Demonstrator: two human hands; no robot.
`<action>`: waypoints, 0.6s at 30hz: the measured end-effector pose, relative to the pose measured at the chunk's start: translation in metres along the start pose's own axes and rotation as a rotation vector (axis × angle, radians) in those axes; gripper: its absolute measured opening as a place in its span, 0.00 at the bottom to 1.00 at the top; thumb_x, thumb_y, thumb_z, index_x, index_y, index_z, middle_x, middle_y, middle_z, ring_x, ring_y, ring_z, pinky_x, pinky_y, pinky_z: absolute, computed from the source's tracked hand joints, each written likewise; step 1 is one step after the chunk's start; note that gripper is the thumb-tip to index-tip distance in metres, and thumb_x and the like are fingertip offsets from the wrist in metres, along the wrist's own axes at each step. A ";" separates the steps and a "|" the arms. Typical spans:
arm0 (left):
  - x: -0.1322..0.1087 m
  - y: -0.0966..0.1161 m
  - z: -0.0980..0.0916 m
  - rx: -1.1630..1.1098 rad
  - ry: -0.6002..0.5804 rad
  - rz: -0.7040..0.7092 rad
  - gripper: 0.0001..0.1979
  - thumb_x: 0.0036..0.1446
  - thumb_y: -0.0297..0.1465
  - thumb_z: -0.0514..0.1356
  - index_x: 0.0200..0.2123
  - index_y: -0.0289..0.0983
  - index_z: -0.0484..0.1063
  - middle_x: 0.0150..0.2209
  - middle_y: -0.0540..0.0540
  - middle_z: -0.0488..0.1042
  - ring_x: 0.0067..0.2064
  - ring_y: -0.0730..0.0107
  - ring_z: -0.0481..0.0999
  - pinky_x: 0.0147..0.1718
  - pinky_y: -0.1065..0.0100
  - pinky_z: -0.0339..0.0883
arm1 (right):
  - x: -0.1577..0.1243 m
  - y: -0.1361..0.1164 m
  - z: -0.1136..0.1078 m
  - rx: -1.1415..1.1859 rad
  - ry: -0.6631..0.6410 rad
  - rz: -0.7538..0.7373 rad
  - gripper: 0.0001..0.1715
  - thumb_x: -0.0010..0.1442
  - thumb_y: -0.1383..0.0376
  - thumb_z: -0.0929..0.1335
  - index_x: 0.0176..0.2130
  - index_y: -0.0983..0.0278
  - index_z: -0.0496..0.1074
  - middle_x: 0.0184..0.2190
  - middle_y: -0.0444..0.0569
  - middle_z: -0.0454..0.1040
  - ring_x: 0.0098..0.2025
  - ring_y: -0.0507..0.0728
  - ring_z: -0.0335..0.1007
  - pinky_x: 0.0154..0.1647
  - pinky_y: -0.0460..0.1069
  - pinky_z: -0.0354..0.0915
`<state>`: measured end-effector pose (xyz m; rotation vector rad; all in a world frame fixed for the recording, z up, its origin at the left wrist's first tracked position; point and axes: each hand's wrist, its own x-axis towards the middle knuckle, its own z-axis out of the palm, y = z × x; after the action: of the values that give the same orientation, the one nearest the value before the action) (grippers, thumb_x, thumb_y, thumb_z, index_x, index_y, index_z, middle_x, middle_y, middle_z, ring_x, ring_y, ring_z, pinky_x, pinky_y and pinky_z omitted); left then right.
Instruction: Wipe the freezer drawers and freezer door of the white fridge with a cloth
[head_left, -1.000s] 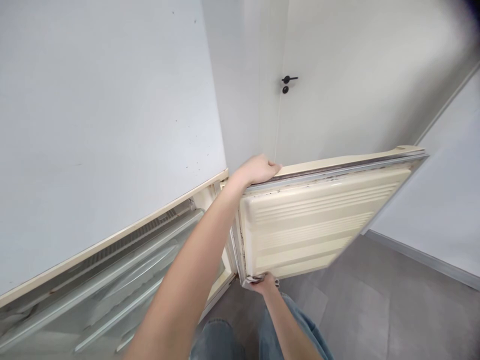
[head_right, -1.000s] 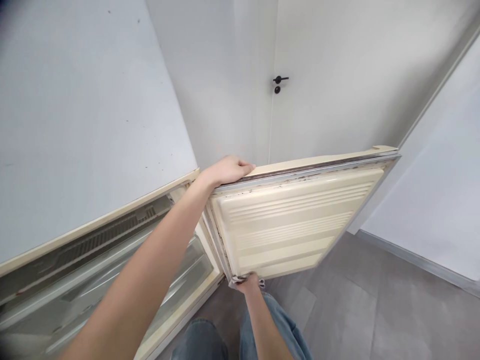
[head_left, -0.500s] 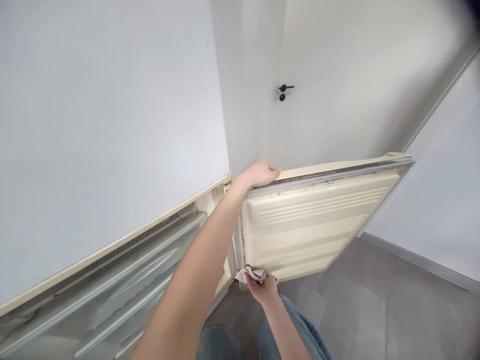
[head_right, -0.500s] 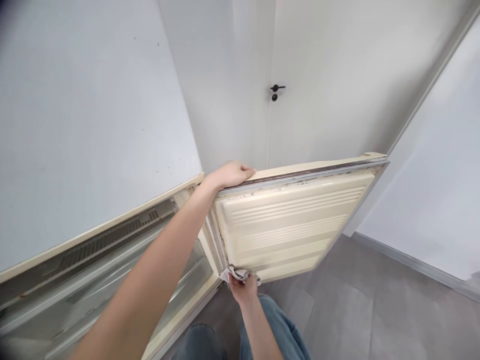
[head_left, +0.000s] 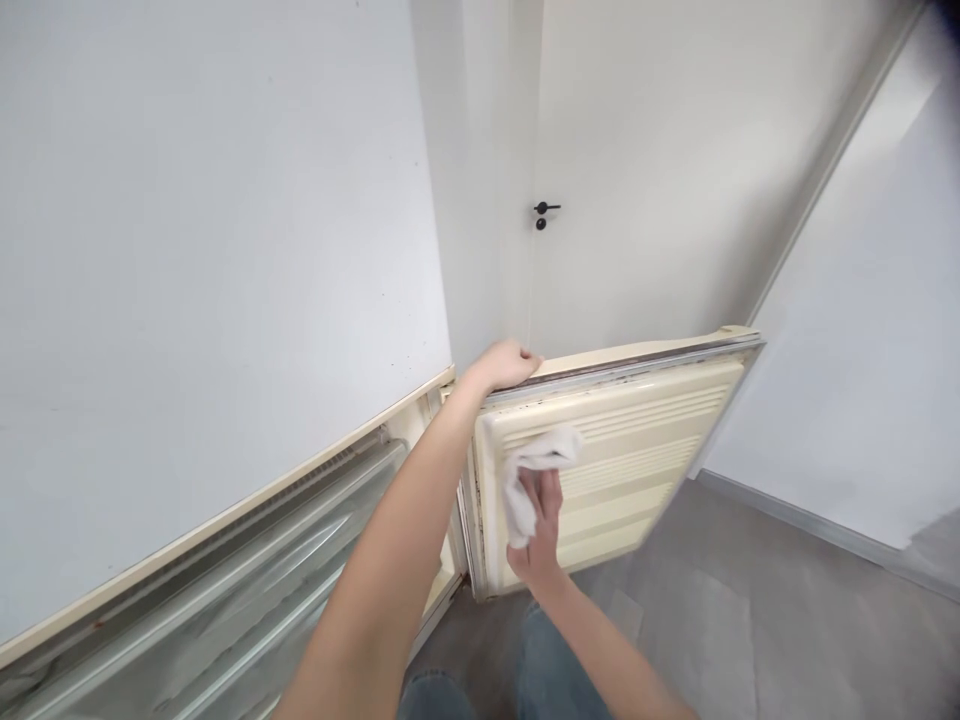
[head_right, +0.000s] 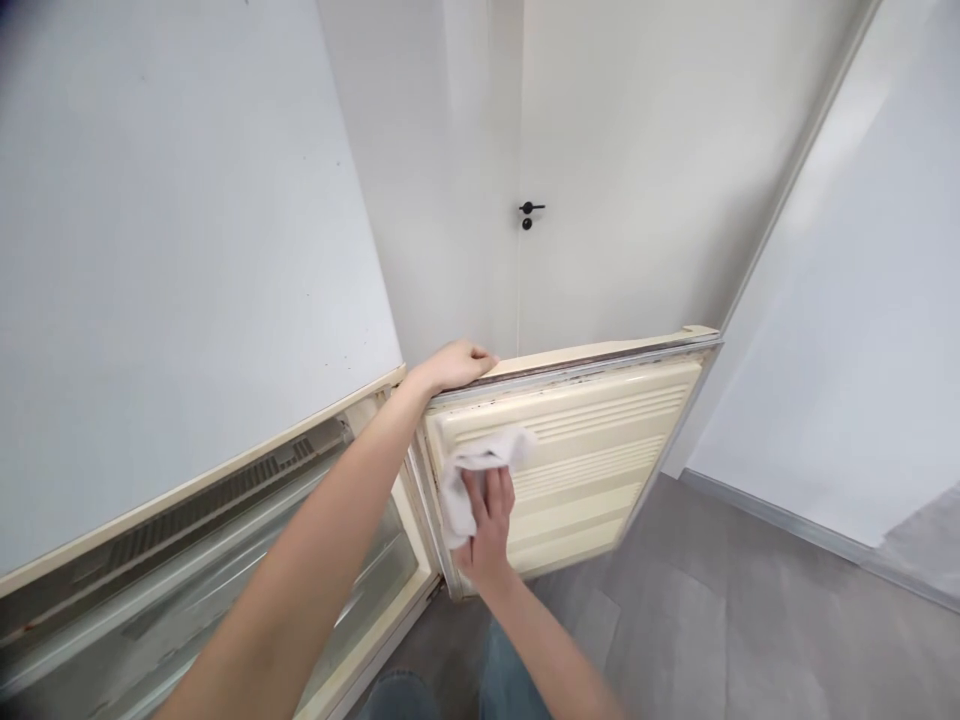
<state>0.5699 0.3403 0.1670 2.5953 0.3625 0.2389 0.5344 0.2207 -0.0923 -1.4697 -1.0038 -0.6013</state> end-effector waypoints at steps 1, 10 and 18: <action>0.001 -0.001 0.000 -0.003 0.005 0.002 0.18 0.56 0.40 0.50 0.32 0.37 0.76 0.34 0.47 0.78 0.36 0.67 0.71 0.41 0.66 0.64 | 0.017 0.001 0.002 -0.118 -0.027 -0.180 0.33 0.67 0.51 0.53 0.65 0.60 0.61 0.67 0.57 0.55 0.71 0.70 0.39 0.65 0.67 0.47; -0.003 0.002 -0.003 -0.031 0.000 0.005 0.24 0.56 0.45 0.50 0.34 0.34 0.79 0.34 0.45 0.80 0.37 0.65 0.73 0.40 0.66 0.67 | 0.099 -0.007 -0.023 -0.464 -0.092 -0.546 0.31 0.63 0.60 0.57 0.63 0.60 0.64 0.61 0.54 0.66 0.69 0.65 0.48 0.68 0.62 0.43; -0.001 -0.004 -0.001 -0.073 -0.028 0.010 0.20 0.53 0.41 0.55 0.41 0.36 0.78 0.43 0.45 0.82 0.42 0.66 0.76 0.43 0.68 0.67 | 0.114 0.063 -0.075 -0.548 0.043 -0.520 0.32 0.64 0.62 0.59 0.66 0.61 0.58 0.62 0.58 0.64 0.69 0.65 0.49 0.68 0.63 0.45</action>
<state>0.5675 0.3438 0.1658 2.5261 0.3249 0.2153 0.6584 0.1800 -0.0173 -1.6526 -1.2582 -1.3614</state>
